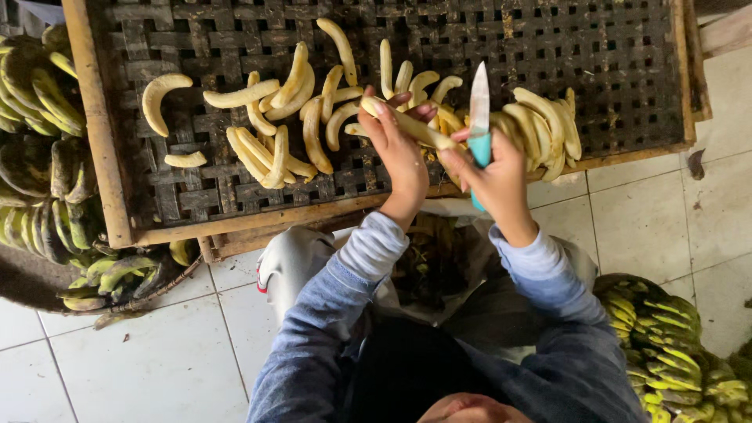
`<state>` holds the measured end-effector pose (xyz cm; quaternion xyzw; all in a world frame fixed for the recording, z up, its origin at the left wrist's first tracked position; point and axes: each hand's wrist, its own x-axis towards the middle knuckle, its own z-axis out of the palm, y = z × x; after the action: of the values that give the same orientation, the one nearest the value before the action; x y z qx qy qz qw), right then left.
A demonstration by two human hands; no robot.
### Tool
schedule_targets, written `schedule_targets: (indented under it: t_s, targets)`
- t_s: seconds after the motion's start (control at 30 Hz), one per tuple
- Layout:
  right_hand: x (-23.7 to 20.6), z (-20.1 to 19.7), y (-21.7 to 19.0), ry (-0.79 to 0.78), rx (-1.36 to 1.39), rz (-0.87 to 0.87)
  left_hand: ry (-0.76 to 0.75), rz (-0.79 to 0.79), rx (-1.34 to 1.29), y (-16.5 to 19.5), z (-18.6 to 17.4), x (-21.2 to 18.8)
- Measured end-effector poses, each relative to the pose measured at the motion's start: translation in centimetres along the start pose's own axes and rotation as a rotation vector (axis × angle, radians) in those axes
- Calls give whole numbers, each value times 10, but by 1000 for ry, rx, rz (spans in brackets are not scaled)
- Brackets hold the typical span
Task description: The person sits at a slatted wooden tray and peels bananas one at a time using a small knife, cutting the peel and pulling it off by hand. Peeled bananas are placed on the left side of the tray and discarded peels accumulate in a pile on the right, with peels also dropped into a bag below.
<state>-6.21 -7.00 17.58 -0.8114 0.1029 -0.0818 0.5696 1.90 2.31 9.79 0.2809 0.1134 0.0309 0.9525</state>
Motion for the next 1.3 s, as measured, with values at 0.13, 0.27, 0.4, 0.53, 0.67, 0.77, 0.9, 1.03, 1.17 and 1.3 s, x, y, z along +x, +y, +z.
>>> schedule_targets:
  t_s: [0.13,0.27,0.4,0.53,0.67,0.77,0.9,1.03,1.17,1.3]
  targets:
    - [-29,6,3,-128,-42,-197,91,56,27,35,5,9]
    - [-50,7,-1,-208,-204,-324,82,85,61,51,4,12]
    - [-60,12,-8,-257,-387,-250,111,107,35,58,1,13]
    - [-58,15,-11,-258,-388,-463,98,128,21,62,0,14]
    - [-55,16,-10,-253,-401,-475,97,154,59,62,0,12]
    - [-55,16,-9,-265,-397,-388,99,164,88,61,1,11]
    - [-53,17,-8,-258,-418,-465,107,141,59,58,3,12]
    - [-45,16,-7,-242,-497,-562,130,35,28,54,5,9]
    - [-41,16,0,-233,-537,-610,97,-64,31,52,2,5]
    - [-38,16,9,-267,-512,-522,66,-114,16,44,-4,4]
